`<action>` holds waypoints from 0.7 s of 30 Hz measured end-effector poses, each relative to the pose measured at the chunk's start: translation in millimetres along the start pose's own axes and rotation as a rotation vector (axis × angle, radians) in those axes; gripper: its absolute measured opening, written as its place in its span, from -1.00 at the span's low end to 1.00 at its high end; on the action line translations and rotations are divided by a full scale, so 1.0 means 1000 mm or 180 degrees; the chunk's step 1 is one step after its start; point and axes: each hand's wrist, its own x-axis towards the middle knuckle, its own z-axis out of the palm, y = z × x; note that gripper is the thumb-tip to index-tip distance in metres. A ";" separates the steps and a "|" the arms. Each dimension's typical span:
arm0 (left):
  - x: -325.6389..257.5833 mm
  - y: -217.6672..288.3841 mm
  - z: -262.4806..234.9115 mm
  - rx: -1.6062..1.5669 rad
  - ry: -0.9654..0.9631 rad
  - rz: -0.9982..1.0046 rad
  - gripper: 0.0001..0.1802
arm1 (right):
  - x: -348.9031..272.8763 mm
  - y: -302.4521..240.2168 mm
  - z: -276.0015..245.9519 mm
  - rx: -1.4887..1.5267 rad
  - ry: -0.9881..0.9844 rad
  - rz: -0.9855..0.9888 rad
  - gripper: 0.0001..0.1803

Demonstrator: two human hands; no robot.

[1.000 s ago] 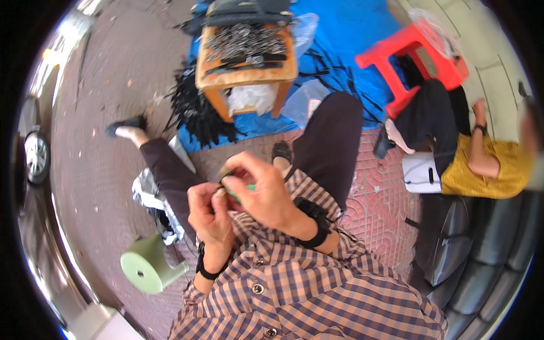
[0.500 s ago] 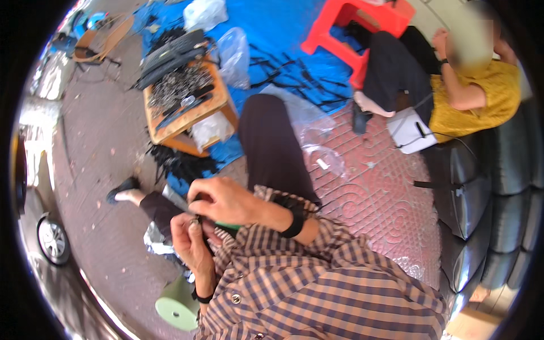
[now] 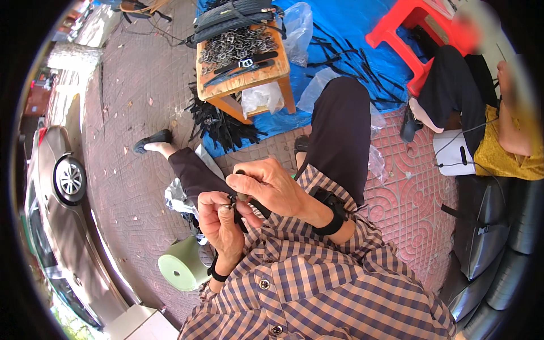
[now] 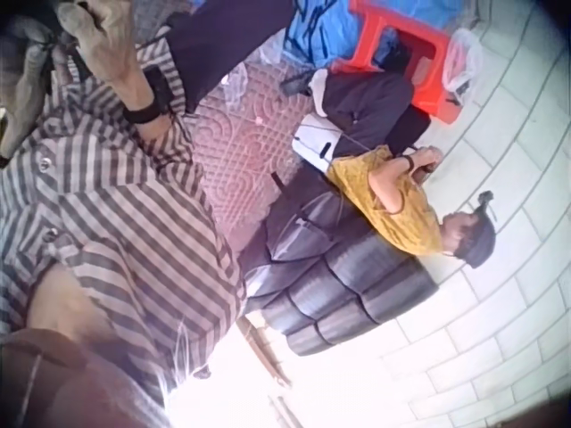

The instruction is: Inspecting and organizing small black shoe components and accessories from bags and on a workbench.

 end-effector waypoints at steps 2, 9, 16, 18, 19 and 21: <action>0.001 -0.001 -0.001 0.0001 -0.0014 0.0054 -0.81 | 0.001 -0.002 0.001 0.0018 0.0011 -0.0032 -0.56; 0.004 -0.006 -0.008 0.0174 0.0045 -0.0157 -0.78 | 0.005 0.001 -0.001 -0.0393 -0.0115 -0.0140 -0.59; -0.002 -0.010 0.001 0.0409 0.0511 -0.0009 -0.82 | -0.001 0.004 0.011 -0.0199 0.0183 0.0228 -0.58; -0.003 -0.013 0.005 0.0477 0.0730 -0.0027 -0.80 | -0.005 0.005 0.018 -0.0187 0.0371 0.0289 -0.60; -0.003 -0.015 0.007 0.0427 0.0802 0.0022 -0.79 | -0.007 0.006 0.021 -0.0184 0.0471 0.0288 -0.61; -0.002 -0.016 0.008 0.0943 0.0985 0.0139 -0.84 | -0.009 0.010 0.023 -0.0671 0.0567 0.0022 -0.63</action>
